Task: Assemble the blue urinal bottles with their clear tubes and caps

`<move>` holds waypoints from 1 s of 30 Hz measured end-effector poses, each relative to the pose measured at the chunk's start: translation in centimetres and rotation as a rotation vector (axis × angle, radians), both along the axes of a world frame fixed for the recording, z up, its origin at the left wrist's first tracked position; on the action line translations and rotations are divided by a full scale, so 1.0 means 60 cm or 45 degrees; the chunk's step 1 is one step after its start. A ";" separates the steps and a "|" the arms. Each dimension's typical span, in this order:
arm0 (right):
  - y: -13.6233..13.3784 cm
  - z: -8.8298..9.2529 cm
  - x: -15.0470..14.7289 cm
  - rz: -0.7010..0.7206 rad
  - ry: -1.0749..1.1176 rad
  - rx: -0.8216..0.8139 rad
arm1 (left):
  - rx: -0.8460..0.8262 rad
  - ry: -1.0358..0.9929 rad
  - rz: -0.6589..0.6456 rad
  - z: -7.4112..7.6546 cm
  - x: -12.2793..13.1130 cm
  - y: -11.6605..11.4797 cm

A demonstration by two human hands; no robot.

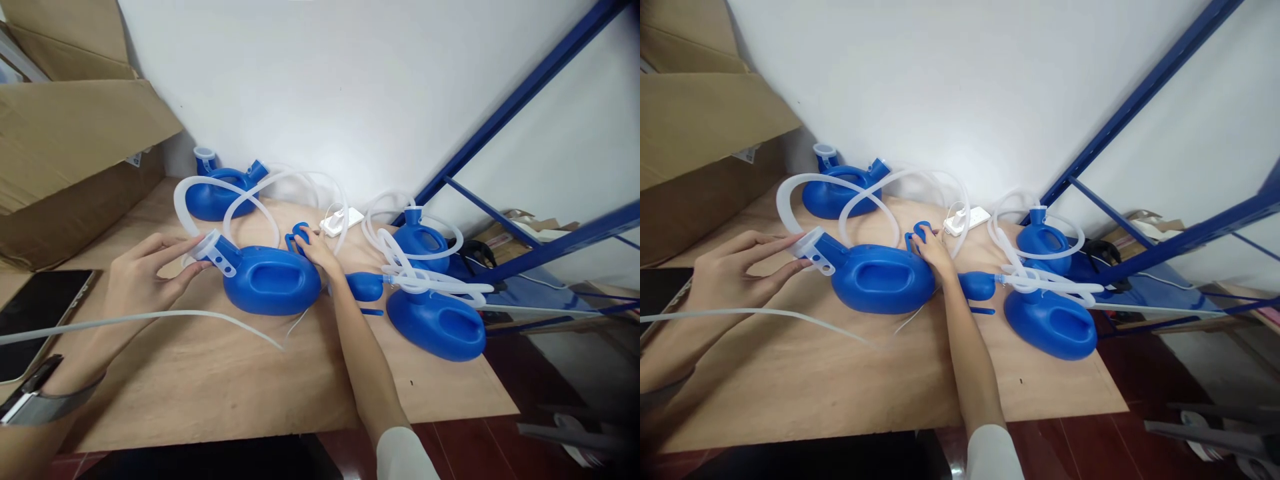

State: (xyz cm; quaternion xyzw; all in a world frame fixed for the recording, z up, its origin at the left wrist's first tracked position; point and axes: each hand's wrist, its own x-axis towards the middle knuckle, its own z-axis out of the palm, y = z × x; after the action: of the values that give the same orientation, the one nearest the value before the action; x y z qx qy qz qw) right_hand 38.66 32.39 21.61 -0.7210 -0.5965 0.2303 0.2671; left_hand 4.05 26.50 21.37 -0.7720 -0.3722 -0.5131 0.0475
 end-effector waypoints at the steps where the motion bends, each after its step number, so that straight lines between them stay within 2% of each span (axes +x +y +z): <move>1: -0.002 0.004 -0.003 0.006 -0.003 -0.017 | -0.013 -0.035 0.013 -0.004 0.001 -0.002; 3: -0.007 0.017 -0.008 0.035 -0.018 -0.032 | -0.004 -0.107 0.014 -0.014 0.002 -0.001; 5: -0.017 0.035 -0.015 0.223 -0.021 -0.018 | 0.033 -0.164 -0.011 -0.024 0.002 0.004; 8: -0.036 0.060 -0.035 0.888 0.107 -0.002 | 0.036 -0.233 -0.020 -0.037 0.001 0.015; 9: -0.042 0.066 -0.045 1.053 0.132 0.005 | -0.003 -0.260 -0.005 -0.040 0.002 0.017; 10: -0.046 0.070 -0.055 1.129 0.099 0.025 | -0.044 -0.299 0.015 -0.041 0.004 0.018; 13: -0.052 0.074 -0.077 1.140 -0.048 0.136 | -0.149 -0.442 0.053 -0.039 0.012 0.015; 15: -0.052 0.074 -0.081 1.183 -0.079 0.133 | -0.132 -0.480 0.070 -0.035 0.018 0.009; 18: -0.052 0.078 -0.076 1.245 -0.119 0.034 | -0.066 -0.417 0.109 -0.031 0.024 0.003; 23: -0.061 0.088 -0.075 1.249 -0.200 -0.040 | 0.129 -0.342 0.123 -0.033 0.027 0.004; 30: -0.073 0.103 -0.094 1.107 -0.433 -0.150 | 0.177 -0.196 0.127 -0.015 0.030 -0.008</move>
State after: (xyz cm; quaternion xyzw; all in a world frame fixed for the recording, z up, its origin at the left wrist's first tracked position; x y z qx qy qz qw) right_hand 33.05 28.00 27.82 -0.4458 -0.8643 0.2330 0.0029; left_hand 5.85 26.02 20.47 -0.7058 -0.3762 -0.5923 0.0978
